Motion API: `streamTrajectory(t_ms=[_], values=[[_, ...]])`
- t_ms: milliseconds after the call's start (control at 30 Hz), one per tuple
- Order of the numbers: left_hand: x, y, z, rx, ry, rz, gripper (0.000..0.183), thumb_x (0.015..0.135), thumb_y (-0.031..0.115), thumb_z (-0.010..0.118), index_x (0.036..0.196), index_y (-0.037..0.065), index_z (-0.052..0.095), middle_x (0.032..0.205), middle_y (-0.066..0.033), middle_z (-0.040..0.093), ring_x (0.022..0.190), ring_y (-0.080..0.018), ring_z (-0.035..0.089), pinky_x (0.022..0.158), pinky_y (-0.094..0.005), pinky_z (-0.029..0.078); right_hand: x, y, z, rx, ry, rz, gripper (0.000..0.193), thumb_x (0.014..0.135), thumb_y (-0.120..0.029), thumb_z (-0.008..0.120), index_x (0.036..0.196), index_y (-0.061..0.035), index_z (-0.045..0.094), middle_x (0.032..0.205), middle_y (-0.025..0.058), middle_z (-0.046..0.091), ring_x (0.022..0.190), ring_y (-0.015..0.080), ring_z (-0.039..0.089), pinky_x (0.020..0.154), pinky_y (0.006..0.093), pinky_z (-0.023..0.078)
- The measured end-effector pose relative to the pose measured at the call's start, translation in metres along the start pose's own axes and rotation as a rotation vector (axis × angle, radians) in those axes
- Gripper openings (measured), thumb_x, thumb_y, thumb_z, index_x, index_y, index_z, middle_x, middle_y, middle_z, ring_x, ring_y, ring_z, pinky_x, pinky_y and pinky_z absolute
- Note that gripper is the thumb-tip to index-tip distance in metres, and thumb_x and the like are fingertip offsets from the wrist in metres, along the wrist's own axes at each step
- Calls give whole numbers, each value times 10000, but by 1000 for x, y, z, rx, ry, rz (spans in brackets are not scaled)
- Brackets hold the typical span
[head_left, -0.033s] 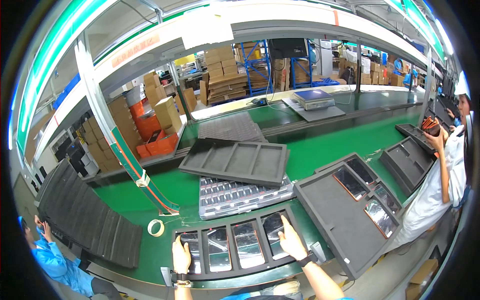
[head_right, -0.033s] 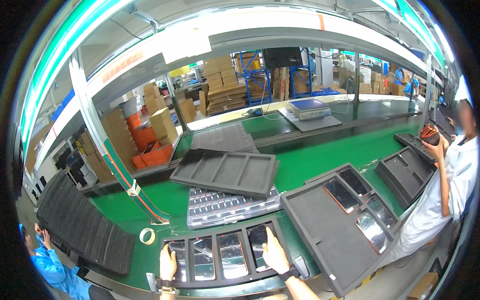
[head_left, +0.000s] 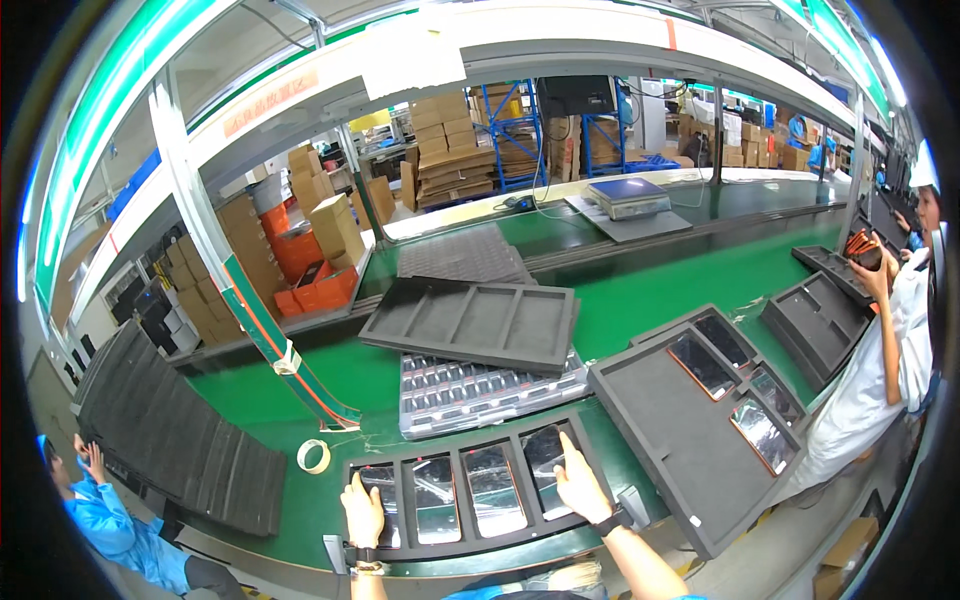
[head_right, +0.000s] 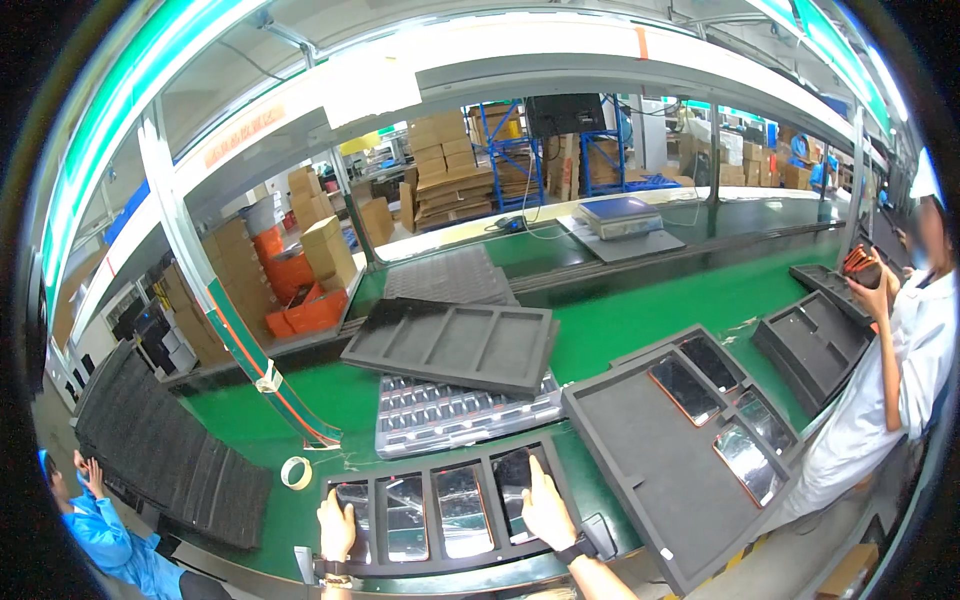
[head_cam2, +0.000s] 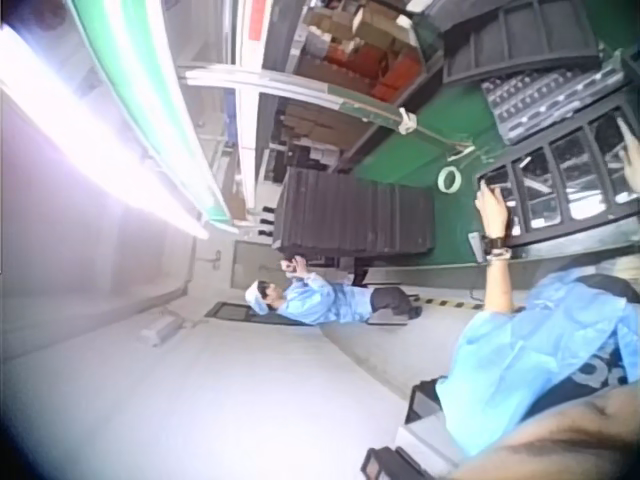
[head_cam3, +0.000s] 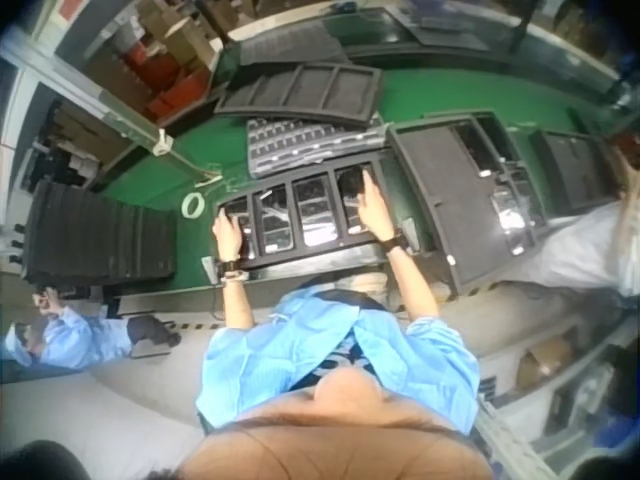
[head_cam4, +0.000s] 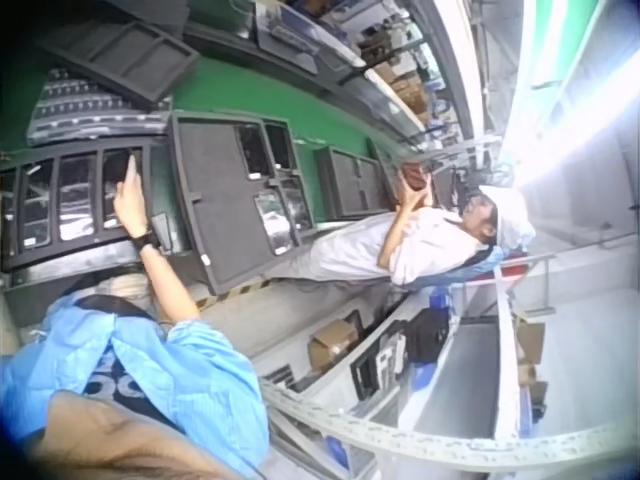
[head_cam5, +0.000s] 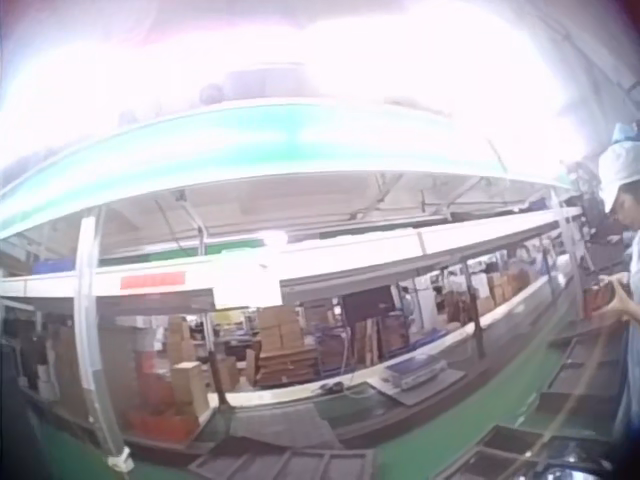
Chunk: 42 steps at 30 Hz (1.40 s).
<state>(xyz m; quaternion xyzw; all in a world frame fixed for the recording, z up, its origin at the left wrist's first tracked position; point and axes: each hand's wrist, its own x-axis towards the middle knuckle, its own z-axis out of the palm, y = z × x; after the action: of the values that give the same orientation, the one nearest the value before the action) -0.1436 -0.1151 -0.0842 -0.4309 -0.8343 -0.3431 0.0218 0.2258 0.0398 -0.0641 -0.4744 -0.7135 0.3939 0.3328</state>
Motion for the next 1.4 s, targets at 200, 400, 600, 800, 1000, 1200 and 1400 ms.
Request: streamTrajectory(t_ms=[200, 400, 600, 800, 1000, 1200, 1400], values=[[-25, 23, 5, 247, -115, 197, 581, 901, 316, 655, 1372, 4, 519, 1504, -293, 371, 1378, -503, 335, 1118, -639, 284, 22, -32, 5, -285, 289, -399, 633, 829, -18, 637, 1426, 14, 427, 1495, 295, 348, 1374, 467, 355, 1157, 523, 313], [-70, 86, 0, 223, -57, 228, 542, 938, 341, 612, 1388, 50, 536, 1520, -274, 382, 1417, -452, 335, 1162, -597, 245, 144, -27, 9, -633, 471, -482, 652, 759, -147, 747, 1360, -61, 510, 1482, 214, 410, 1433, 406, 322, 1182, 655, 142], [-66, 69, 15, 128, 41, 202, 433, 921, 316, 624, 1246, 30, 632, 1462, -251, 466, 1375, -420, 408, 1161, -574, 263, 198, -8, 0, -679, 446, -548, 442, 710, -136, 802, 1107, -94, 613, 1128, 115, 621, 1271, 318, 519, 1169, 648, 209], [-72, 102, -12, -181, 131, 99, 539, 908, 282, 616, 1343, -22, 521, 1488, -272, 424, 1381, -425, 395, 1158, -508, 304, 137, -61, -14, -318, 512, -751, 411, 665, -75, 809, 1044, -84, 652, 989, 116, 655, 1219, 354, 569, 1148, 617, 273], [-98, 125, -33, -18, 349, 633, 744, 791, 117, 765, 1439, 53, 406, 1488, -255, 429, 1383, -446, 409, 1142, -578, 308, 11, -74, -37, -281, 310, -623, 366, 666, -123, 803, 1020, -153, 713, 941, 38, 683, 1275, 306, 555, 1173, 643, 180], [-127, 114, -52, 120, 244, 669, 593, 770, 242, 817, 1298, 83, 598, 1338, -95, 623, 1305, -308, 534, 1142, -586, 289, -73, -36, -54, -351, 190, -487, 314, 661, -70, 774, 954, -182, 758, 930, 23, 724, 1260, 285, 585, 1177, 617, 176], [-142, 82, -23, 158, 64, 666, 446, 833, 204, 750, 1270, 172, 664, 1186, -84, 639, 1147, -295, 585, 1077, -575, 364, -113, -13, -62, -291, 156, -394, 352, 771, -40, 680, 1113, -122, 709, 1126, 72, 672, 1342, 308, 491, 1163, 539, 257]])
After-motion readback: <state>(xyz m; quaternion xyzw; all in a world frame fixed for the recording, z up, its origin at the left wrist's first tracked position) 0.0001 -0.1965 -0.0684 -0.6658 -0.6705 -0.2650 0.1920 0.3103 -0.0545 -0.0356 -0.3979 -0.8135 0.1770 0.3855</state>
